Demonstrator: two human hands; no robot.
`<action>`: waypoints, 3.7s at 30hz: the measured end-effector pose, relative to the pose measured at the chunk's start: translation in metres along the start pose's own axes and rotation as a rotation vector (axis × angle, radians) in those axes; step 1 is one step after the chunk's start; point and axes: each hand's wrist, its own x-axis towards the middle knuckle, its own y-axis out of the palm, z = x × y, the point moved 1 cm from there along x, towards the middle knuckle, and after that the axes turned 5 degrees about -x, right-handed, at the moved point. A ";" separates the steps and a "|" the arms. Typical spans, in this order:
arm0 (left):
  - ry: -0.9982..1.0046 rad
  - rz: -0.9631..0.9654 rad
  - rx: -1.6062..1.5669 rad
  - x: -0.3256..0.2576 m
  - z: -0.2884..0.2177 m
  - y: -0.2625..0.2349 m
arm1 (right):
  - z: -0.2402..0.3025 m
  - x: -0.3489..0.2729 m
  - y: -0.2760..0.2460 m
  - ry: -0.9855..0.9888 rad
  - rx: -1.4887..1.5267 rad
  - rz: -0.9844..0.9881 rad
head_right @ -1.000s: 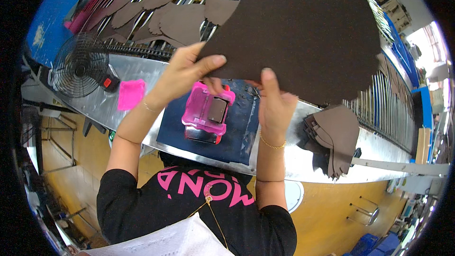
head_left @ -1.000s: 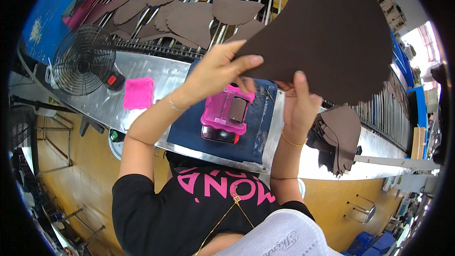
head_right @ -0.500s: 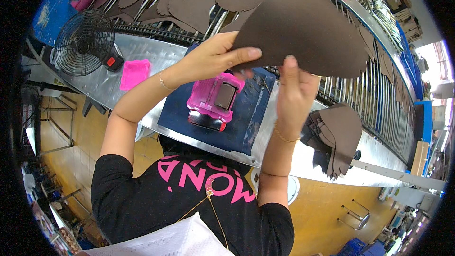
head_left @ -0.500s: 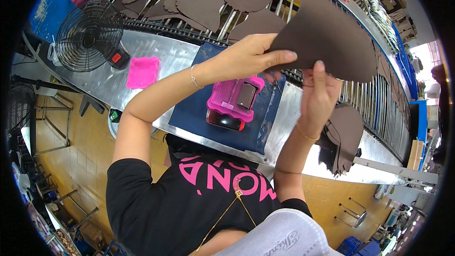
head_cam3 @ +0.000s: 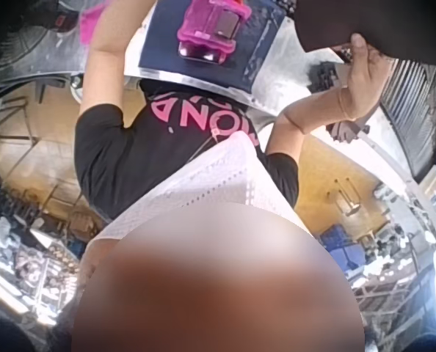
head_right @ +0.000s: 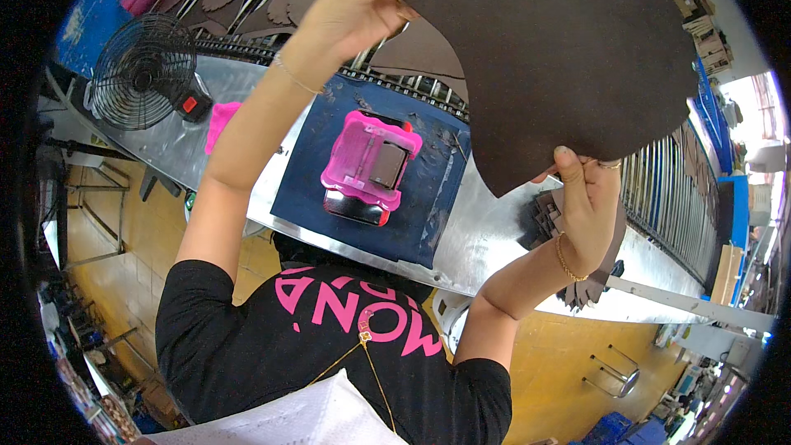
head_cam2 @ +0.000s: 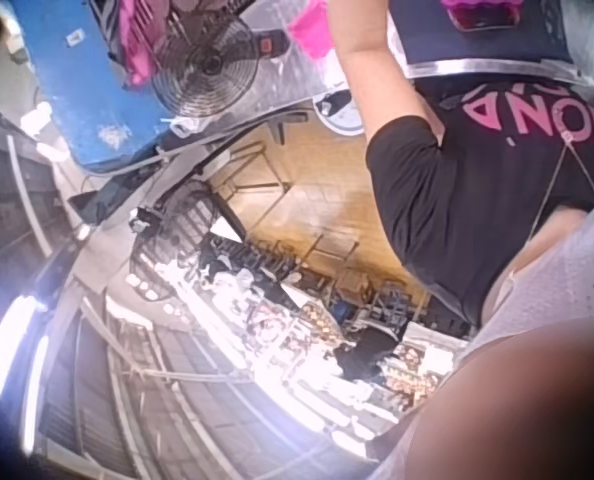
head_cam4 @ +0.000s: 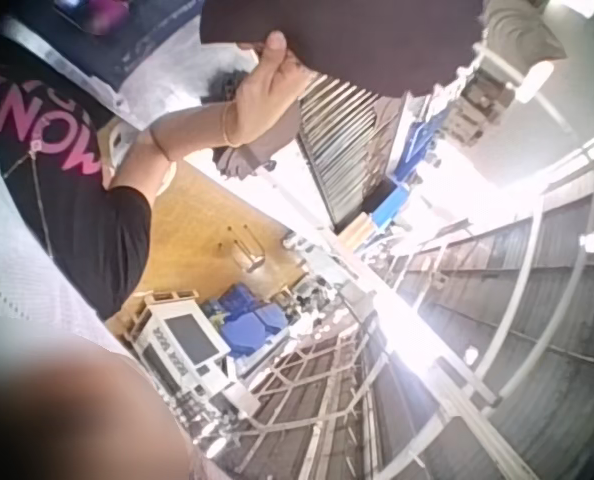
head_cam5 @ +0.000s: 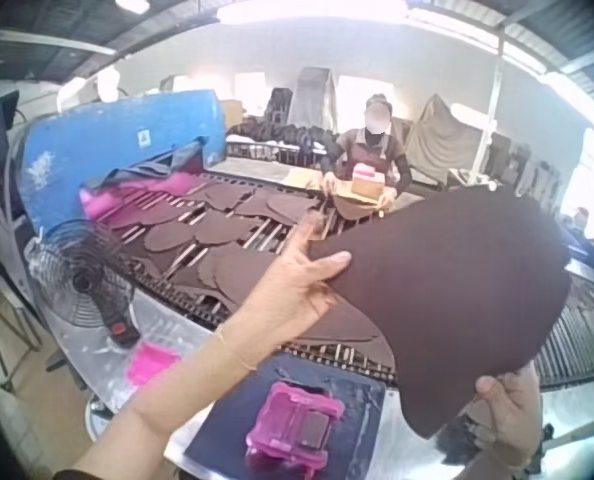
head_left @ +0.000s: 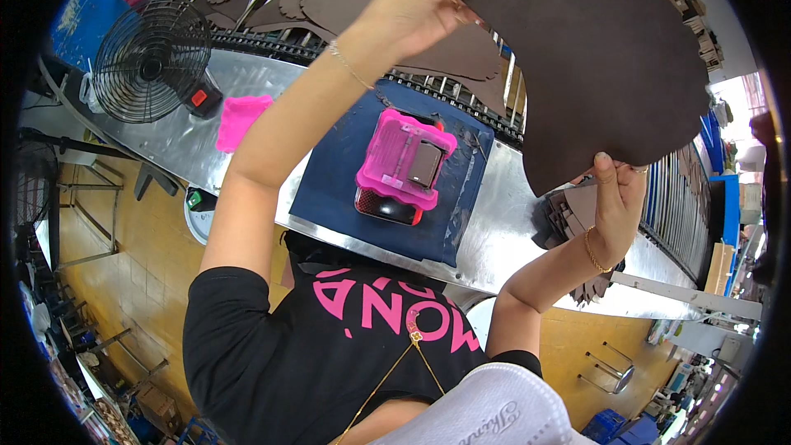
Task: The person takes brown material pieces from a stack and places them one by one onto a moving conveyor belt. The person continues this repetitive action for the duration of the clip.
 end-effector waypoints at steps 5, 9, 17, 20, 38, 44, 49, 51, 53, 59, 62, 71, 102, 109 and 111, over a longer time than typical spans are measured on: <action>-0.017 -0.014 0.422 -0.020 -0.037 -0.004 | -0.014 0.006 0.007 0.024 0.359 -0.457; 0.101 -0.153 0.737 -0.041 -0.050 -0.020 | -0.034 0.004 0.062 0.091 0.351 -0.202; 0.331 -0.249 1.299 -0.105 -0.112 -0.065 | -0.038 -0.010 0.108 0.052 0.222 -0.018; 0.250 -0.348 1.553 -0.143 -0.139 -0.064 | -0.030 -0.009 0.130 -0.040 -0.017 -0.052; -0.219 -0.098 1.486 -0.162 -0.073 -0.059 | -0.082 -0.072 0.089 -0.132 -0.466 0.030; -0.105 0.333 1.578 -0.133 -0.023 -0.044 | -0.102 -0.130 0.049 0.176 -0.307 -0.072; -0.027 0.678 1.655 -0.112 0.018 -0.016 | -0.082 -0.164 -0.014 0.334 -0.409 -0.150; -0.025 0.798 1.646 -0.102 0.037 -0.007 | -0.067 -0.171 -0.043 0.356 -0.463 -0.021; 0.120 0.791 1.530 -0.084 0.052 0.005 | -0.054 -0.179 -0.069 0.442 -0.479 0.024; 0.621 0.760 1.429 0.012 0.070 0.046 | -0.026 -0.153 -0.107 0.473 -0.467 -0.477; 0.979 0.921 1.593 0.058 0.069 0.066 | -0.021 -0.102 -0.096 0.365 -0.489 -0.295; 0.914 0.987 1.927 0.109 0.035 0.059 | -0.102 0.006 0.000 0.289 -0.591 -0.118; 0.060 -0.918 0.470 0.141 0.050 -0.355 | -0.243 0.063 0.110 0.688 0.671 -0.224; 0.170 -0.928 0.154 0.173 0.024 -0.350 | -0.256 0.106 0.159 0.767 0.806 -0.192; 0.190 -0.928 0.118 0.178 0.022 -0.356 | -0.250 0.122 0.174 0.781 0.839 -0.162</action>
